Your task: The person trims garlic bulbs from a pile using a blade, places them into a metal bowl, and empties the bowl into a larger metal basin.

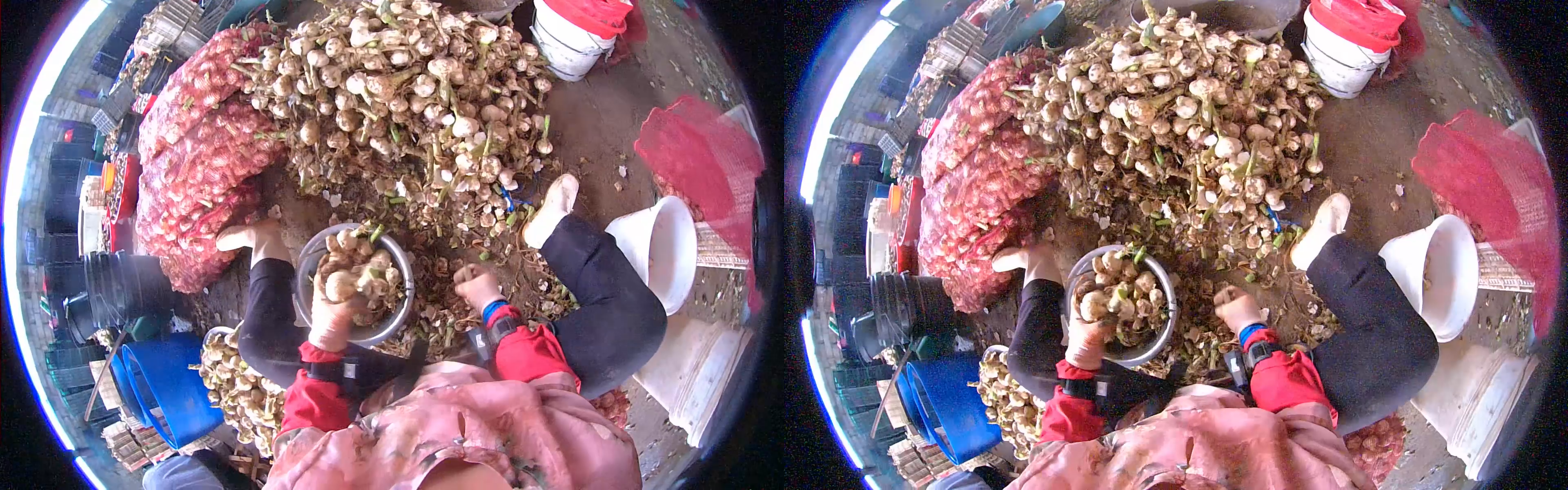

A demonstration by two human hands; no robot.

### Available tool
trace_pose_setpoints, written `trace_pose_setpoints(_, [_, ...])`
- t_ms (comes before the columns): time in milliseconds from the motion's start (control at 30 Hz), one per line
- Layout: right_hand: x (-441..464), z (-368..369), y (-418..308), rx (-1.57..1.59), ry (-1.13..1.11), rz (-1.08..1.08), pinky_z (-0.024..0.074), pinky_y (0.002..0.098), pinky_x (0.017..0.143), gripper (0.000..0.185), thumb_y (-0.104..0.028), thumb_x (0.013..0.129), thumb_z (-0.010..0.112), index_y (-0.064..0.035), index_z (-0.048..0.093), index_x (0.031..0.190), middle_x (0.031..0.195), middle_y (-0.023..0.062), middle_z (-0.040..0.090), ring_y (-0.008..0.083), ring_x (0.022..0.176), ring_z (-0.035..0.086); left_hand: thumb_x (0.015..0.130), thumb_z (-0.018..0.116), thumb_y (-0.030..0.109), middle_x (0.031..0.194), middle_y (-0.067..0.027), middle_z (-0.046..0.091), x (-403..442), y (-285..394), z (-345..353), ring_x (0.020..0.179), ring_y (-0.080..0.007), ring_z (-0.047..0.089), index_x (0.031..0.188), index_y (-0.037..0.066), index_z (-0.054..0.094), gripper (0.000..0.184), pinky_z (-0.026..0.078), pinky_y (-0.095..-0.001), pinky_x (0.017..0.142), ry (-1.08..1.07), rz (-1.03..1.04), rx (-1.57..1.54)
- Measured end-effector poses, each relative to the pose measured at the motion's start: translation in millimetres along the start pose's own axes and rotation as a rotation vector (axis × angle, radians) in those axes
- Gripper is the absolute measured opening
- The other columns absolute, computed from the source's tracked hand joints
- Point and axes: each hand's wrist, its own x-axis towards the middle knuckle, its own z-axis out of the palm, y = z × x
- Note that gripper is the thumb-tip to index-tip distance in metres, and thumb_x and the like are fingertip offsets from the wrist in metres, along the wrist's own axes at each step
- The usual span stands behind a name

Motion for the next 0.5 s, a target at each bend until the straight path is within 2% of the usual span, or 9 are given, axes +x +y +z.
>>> trace_pose_setpoints(100, [-3,-5,-36,0.145,0.217,0.015,0.0516,0.0282,0.068,0.02,-0.002,0.068,0.073,-0.0066,0.07,0.088,0.08,0.001,0.07,0.0118,0.074,0.064,0.056,0.091,0.029,0.128,-0.0207,0.053,10,-8,-53,0.116,-0.0361,0.055,0.141,0.002,0.035,0.105,0.047,-0.0389,0.098,0.112,-0.053,1.154])
trace_pose_setpoints(133, [11,1,-12,0.166,0.326,-0.077,0.0506,0.0293,0.062,0.02,-0.002,0.068,0.074,-0.0057,0.07,0.087,0.079,-0.0001,0.068,0.0105,0.069,0.062,0.06,0.09,0.023,0.125,-0.0194,0.056,16,-8,-54,0.116,-0.0305,0.057,0.144,0.007,0.032,0.103,0.047,-0.0379,0.098,0.111,0.123,1.477])
trace_pose_setpoints(200, [3,3,-34,0.307,0.37,0.032,0.05,0.0282,0.064,0.019,-0.003,0.068,0.074,-0.0063,0.071,0.086,0.076,-0.0009,0.068,0.0094,0.07,0.061,0.06,0.089,0.026,0.128,-0.0209,0.053,40,-2,-34,0.116,-0.0348,0.056,0.138,0.002,0.039,0.095,0.045,-0.0403,0.099,0.182,0.066,1.282])
trace_pose_setpoints(233, [4,6,-35,0.241,0.411,-0.012,0.0494,0.0284,0.064,0.017,-0.003,0.069,0.074,-0.0068,0.071,0.086,0.074,0.0001,0.067,0.0093,0.069,0.06,0.068,0.084,0.024,0.128,-0.0201,0.055,58,2,-18,0.115,-0.0334,0.056,0.138,0.003,0.042,0.084,0.046,-0.0405,0.096,0.108,0.081,1.074])
trace_pose_setpoints(333, [4,8,-47,0.132,0.39,-0.146,0.0497,0.0314,0.07,0.017,-0.008,0.071,0.073,-0.0075,0.071,0.088,0.079,0.0031,0.069,0.0141,0.072,0.062,0.082,0.075,0.028,0.105,-0.0106,0.068,118,-18,32,0.091,-0.0174,0.063,0.13,0.006,0.057,0.055,0.05,-0.0298,0.08,-0.001,0.026,0.879])
trace_pose_setpoints(367, [5,10,-47,0.208,0.35,-0.041,0.0499,0.0322,0.071,0.017,-0.009,0.072,0.073,-0.0076,0.071,0.089,0.08,0.0037,0.07,0.0159,0.072,0.063,0.085,0.072,0.031,0.089,-0.0043,0.069,146,-35,48,0.076,-0.0108,0.059,0.12,0.008,0.065,0.042,0.048,-0.0262,0.069,0.033,-0.192,0.719])
trace_pose_setpoints(400, [5,11,-47,0.282,0.308,0.065,0.0501,0.033,0.073,0.018,-0.009,0.073,0.072,-0.0077,0.071,0.091,0.08,0.0042,0.07,0.0176,0.073,0.064,0.087,0.07,0.035,0.085,-0.0037,0.068,170,-49,66,0.068,-0.0084,0.055,0.116,0.007,0.066,0.041,0.045,-0.0259,0.061,-0.086,-0.055,0.564])
trace_pose_setpoints(467, [0,9,-56,0.179,0.295,-0.015,0.0504,0.0327,0.074,0.019,-0.01,0.076,0.07,-0.0067,0.069,0.095,0.083,0.0049,0.07,0.0176,0.075,0.064,0.093,0.064,0.03,0.081,0.003,0.06,216,-76,106,0.072,-0.0083,0.047,0.111,0.003,0.063,0.033,0.04,-0.0253,0.063,0.012,-0.223,0.535])
trace_pose_setpoints(500, [-3,7,-66,0.245,0.235,0.022,0.0504,0.032,0.073,0.02,-0.009,0.076,0.07,-0.006,0.069,0.095,0.082,0.0045,0.07,0.0166,0.075,0.063,0.091,0.063,0.038,0.086,-0.0057,0.065,251,-116,97,0.077,-0.0176,0.056,0.115,0.001,0.063,0.044,0.044,-0.031,0.067,-0.018,-0.208,0.711])
